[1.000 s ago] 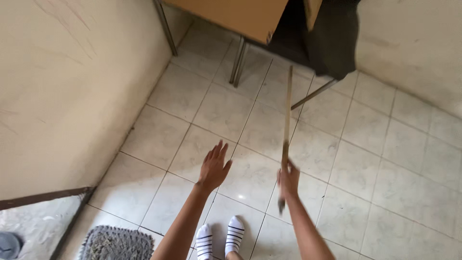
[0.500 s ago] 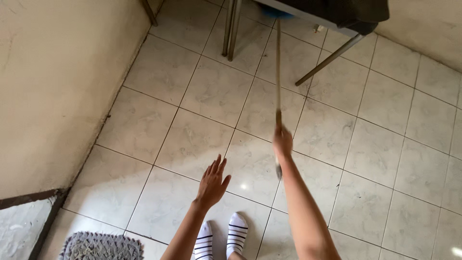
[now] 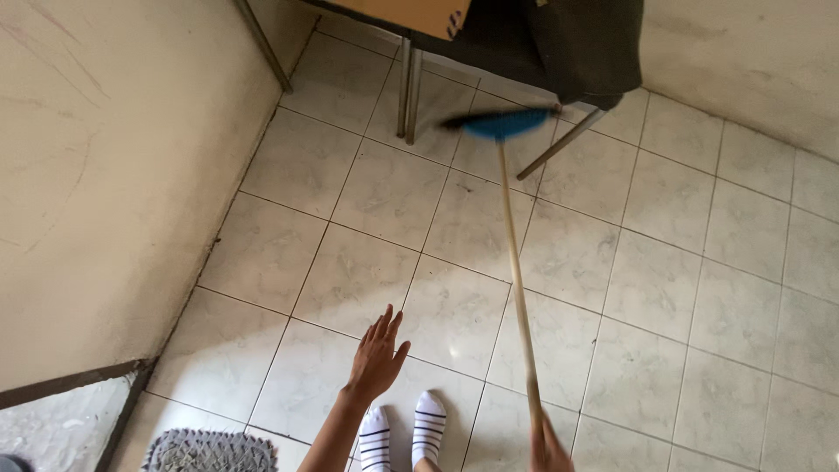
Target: The person sweeps the tiled floor using a broom, pushing a small piece of trash across the room and towards an open doorway.
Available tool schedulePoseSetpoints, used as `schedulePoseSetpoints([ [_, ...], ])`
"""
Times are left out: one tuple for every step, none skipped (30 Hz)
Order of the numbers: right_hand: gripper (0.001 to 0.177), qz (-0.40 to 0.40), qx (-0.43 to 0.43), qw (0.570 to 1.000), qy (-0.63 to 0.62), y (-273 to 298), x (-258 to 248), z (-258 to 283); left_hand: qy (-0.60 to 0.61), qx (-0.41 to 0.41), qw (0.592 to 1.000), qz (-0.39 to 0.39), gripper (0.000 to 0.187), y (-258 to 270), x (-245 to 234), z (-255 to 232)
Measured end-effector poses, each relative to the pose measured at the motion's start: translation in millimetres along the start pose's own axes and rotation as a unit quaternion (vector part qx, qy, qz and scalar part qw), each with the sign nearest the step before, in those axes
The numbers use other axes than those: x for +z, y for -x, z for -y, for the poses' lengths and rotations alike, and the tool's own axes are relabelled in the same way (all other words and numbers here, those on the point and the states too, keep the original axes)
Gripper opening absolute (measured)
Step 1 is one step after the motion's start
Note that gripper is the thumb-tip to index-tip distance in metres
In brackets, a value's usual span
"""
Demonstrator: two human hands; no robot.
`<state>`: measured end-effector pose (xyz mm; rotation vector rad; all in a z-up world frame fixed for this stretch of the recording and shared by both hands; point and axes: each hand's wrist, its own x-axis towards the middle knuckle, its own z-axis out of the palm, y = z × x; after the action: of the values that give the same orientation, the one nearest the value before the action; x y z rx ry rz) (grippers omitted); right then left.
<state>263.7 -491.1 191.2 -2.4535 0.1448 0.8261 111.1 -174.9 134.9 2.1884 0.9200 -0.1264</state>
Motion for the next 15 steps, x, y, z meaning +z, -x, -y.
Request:
schedulePoseSetpoints([
  [0.052, -0.003, -0.028, 1.000, -0.001, -13.2, 5.6, 23.5, 0.002, 0.002, 1.000, 0.000, 0.066, 2.7, -5.6, -5.4],
  [0.051, -0.004, -0.067, 0.998, 0.000, -37.0, 16.7, 57.1, 0.005, 0.004, 1.000, -0.003, 0.066, 2.0, -12.2, -11.4],
  [0.051, -0.003, -0.096, 0.995, -0.002, -55.4, 19.6, 86.2, 0.007, 0.007, 1.000, -0.006, 0.065, 2.3, -18.4, -17.1],
  [0.049, 0.009, -0.128, 0.992, 0.008, -76.8, 23.4, 116.7, 0.003, 0.007, 1.000, -0.004, 0.066, 2.8, -22.2, -23.2],
  [0.047, -0.005, -0.164, 0.986, -0.013, -93.1, 31.1, 144.6, -0.001, 0.007, 1.000, -0.002, 0.066, 3.2, -26.0, -28.4],
  [0.044, 0.002, -0.158, 0.987, 0.032, -107.8, 34.8, 168.8, -0.006, 0.005, 1.000, 0.003, 0.066, 5.5, -30.6, -32.9],
  [0.042, 0.017, -0.158, 0.985, 0.067, -113.2, 35.6, 178.8, -0.003, 0.008, 1.000, -0.002, 0.066, 7.2, -34.3, -37.6],
  [0.041, 0.030, -0.155, 0.982, 0.101, -118.1, 35.6, 181.7, 0.001, 0.014, 1.000, -0.006, 0.065, 9.7, -35.9, -42.2],
  [0.041, 0.043, -0.151, 0.978, 0.135, -122.4, 35.3, 180.6, 0.005, 0.019, 1.000, -0.009, 0.065, 12.9, -37.7, -46.3],
  [0.040, 0.012, -0.188, 0.970, 0.153, -115.1, 29.1, 165.1, 0.003, 0.032, 0.999, -0.017, 0.065, 15.0, -40.7, -51.5],
  [0.041, -0.019, -0.225, 0.959, 0.171, -94.9, 18.9, 137.6, 0.000, 0.044, 0.999, -0.024, 0.065, 20.8, -44.1, -56.9],
  [0.043, -0.020, -0.209, 0.956, 0.206, -75.3, 6.2, 114.4, -0.002, 0.054, 0.998, -0.036, 0.065, 26.4, -49.6, -60.4],
  [0.044, 0.011, -0.180, 0.970, 0.164, -46.2, -13.2, 87.0, 0.002, 0.052, 0.998, -0.028, 0.065, 32.6, -56.7, -63.0],
  [0.046, 0.040, -0.111, 0.976, 0.181, -17.1, -33.5, 65.7, 0.006, 0.048, 0.999, -0.019, 0.066, 41.2, -63.4, -66.2],
  [0.046, 0.059, -0.060, 0.981, 0.173, 17.5, -60.6, 44.1, 0.011, 0.045, 0.999, -0.010, 0.066, 49.0, -70.5, -69.8],
])
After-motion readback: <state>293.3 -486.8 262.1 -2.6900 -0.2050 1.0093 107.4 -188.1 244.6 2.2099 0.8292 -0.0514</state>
